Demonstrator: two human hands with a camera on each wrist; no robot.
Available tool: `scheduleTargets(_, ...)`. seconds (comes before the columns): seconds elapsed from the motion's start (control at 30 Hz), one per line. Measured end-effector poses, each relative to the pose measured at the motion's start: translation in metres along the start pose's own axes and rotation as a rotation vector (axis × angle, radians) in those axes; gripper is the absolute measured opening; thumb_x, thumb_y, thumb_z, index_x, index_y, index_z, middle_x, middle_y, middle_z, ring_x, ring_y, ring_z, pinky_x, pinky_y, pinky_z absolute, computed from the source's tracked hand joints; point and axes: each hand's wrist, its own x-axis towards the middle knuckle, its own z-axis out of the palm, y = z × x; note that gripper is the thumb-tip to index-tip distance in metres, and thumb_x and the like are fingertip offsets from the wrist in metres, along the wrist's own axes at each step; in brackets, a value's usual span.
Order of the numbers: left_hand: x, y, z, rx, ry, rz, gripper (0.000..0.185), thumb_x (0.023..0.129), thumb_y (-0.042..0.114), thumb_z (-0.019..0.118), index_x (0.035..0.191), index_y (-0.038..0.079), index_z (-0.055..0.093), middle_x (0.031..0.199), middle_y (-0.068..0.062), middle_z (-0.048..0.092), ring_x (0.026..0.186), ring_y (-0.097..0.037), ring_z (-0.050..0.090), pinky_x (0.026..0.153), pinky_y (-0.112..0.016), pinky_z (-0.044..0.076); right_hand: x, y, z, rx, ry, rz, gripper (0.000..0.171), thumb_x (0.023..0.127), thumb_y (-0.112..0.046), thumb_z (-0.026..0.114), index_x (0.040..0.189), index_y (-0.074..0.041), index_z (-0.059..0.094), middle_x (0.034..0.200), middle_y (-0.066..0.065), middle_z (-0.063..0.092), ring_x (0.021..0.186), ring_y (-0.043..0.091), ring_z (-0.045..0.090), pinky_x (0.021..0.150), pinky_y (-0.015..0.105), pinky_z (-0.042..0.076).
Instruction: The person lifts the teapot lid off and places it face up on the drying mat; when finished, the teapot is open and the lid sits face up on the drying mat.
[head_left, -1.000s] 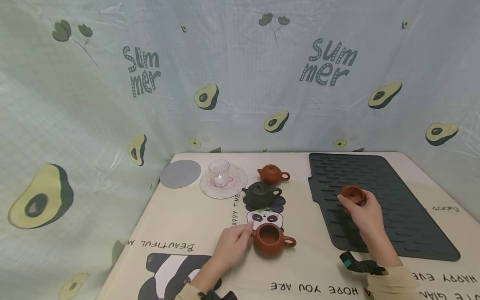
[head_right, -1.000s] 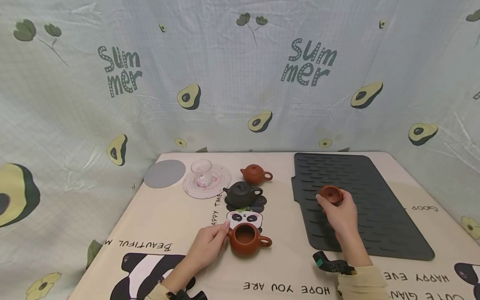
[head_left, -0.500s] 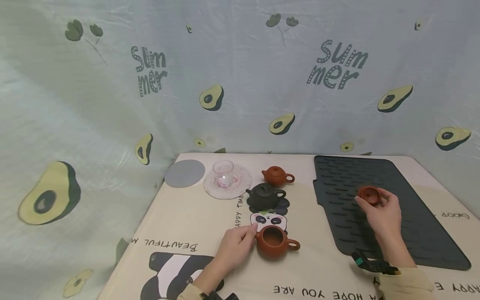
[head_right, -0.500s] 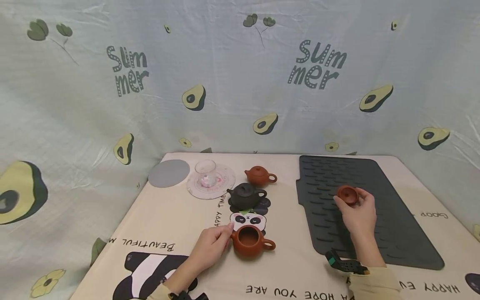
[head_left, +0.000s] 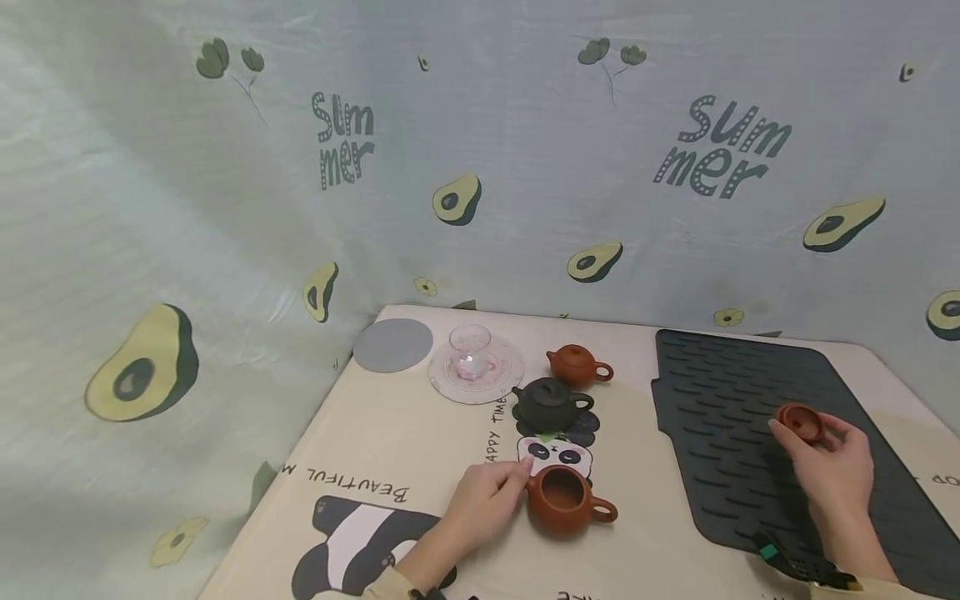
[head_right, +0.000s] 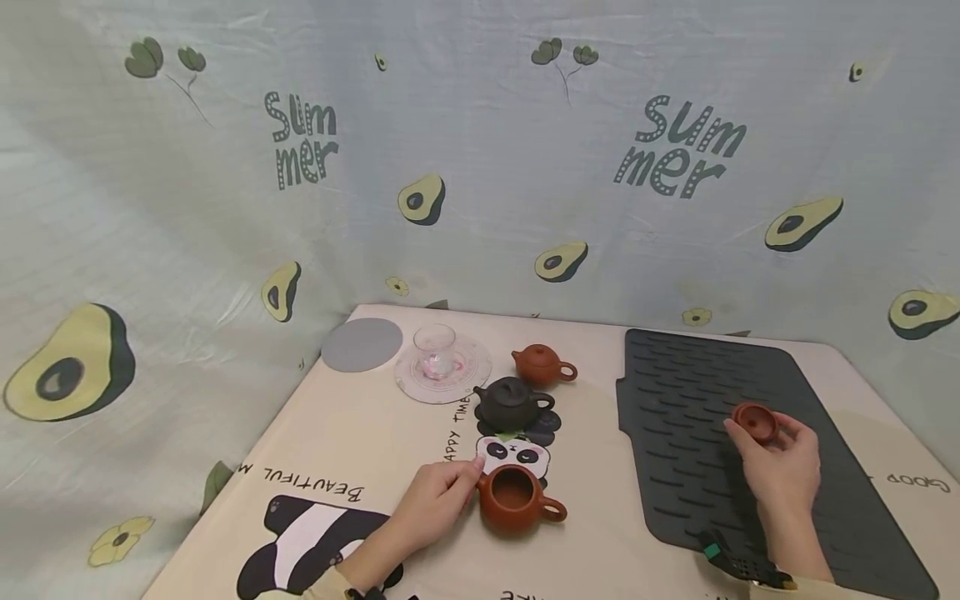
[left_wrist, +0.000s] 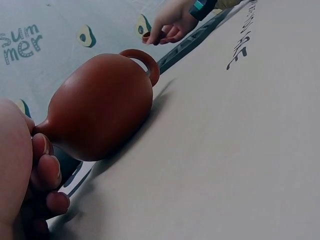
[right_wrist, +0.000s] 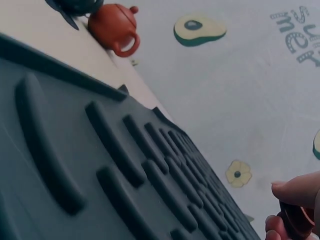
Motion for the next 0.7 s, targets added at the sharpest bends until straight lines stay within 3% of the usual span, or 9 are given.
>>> scheduleTargets(0.1,0.0,0.001,0.0,0.006,0.005,0.003,0.053,0.109,0.045,0.046,0.063,0.02,0.053,0.053,0.014,0.042,0.056,-0.004,0.043,0.056,-0.023,0.032,0.004,0.004,-0.001,-0.04,0.038,-0.004,0.086,0.094,-0.041,0.07,0.159,-0.006,0.026,0.154,0.027,0.037,0.118,0.037,0.046,0.066,0.02,0.039)
scheduleTargets(0.27,0.0,0.0,0.0,0.006,-0.004,0.001,0.052,0.109,0.046,0.045,0.064,0.021,0.055,0.054,0.013,0.043,0.057,-0.004,0.044,0.057,-0.023,0.033,0.011,0.01,0.0,-0.081,0.092,-0.015,0.08,0.096,-0.039,0.068,0.159,-0.007,0.031,0.151,0.027,0.039,0.132,0.041,0.039,0.071,0.026,0.035)
scheduleTargets(0.33,0.001,-0.001,0.0,0.006,-0.003,0.002,0.052,0.109,0.046,0.045,0.064,0.021,0.055,0.054,0.013,0.043,0.057,-0.004,0.044,0.056,-0.023,0.033,0.015,0.012,-0.002,-0.096,0.107,-0.017,0.078,0.096,-0.039,0.067,0.159,-0.007,0.031,0.153,0.026,0.04,0.122,0.034,0.049,0.07,0.025,0.034)
scheduleTargets(0.47,0.0,-0.004,0.001,0.007,0.006,-0.001,0.052,0.108,0.047,0.046,0.064,0.021,0.055,0.054,0.014,0.042,0.056,-0.003,0.043,0.056,-0.023,0.033,0.02,0.02,-0.003,-0.102,0.126,-0.008,0.079,0.098,-0.041,0.063,0.159,-0.004,0.029,0.155,0.028,0.037,0.127,0.039,0.047,0.092,0.045,0.044)
scheduleTargets(0.5,0.0,-0.005,0.001,0.007,0.007,-0.001,0.052,0.108,0.047,0.046,0.065,0.02,0.056,0.054,0.014,0.042,0.056,-0.003,0.043,0.056,-0.023,0.033,0.021,0.023,-0.004,-0.104,0.132,-0.001,0.078,0.099,-0.041,0.062,0.159,-0.003,0.029,0.155,0.028,0.037,0.128,0.04,0.046,0.098,0.05,0.042)
scheduleTargets(0.57,-0.001,-0.005,0.001,0.007,0.006,-0.002,0.052,0.108,0.048,0.046,0.066,0.02,0.058,0.054,0.014,0.042,0.057,-0.003,0.044,0.057,-0.023,0.034,0.021,0.027,-0.006,-0.1,0.141,0.005,0.079,0.1,-0.042,0.059,0.159,0.0,0.027,0.156,0.031,0.033,0.141,0.049,0.031,0.11,0.062,0.027)
scheduleTargets(0.7,-0.001,-0.005,0.001,0.015,0.006,0.015,0.052,0.109,0.048,0.045,0.066,0.021,0.059,0.055,0.014,0.042,0.058,-0.003,0.045,0.058,-0.023,0.035,0.023,0.031,-0.012,-0.146,0.156,-0.008,0.08,0.102,-0.045,0.053,0.158,0.005,0.024,0.154,0.035,0.031,0.139,0.052,0.03,0.114,0.061,0.019)
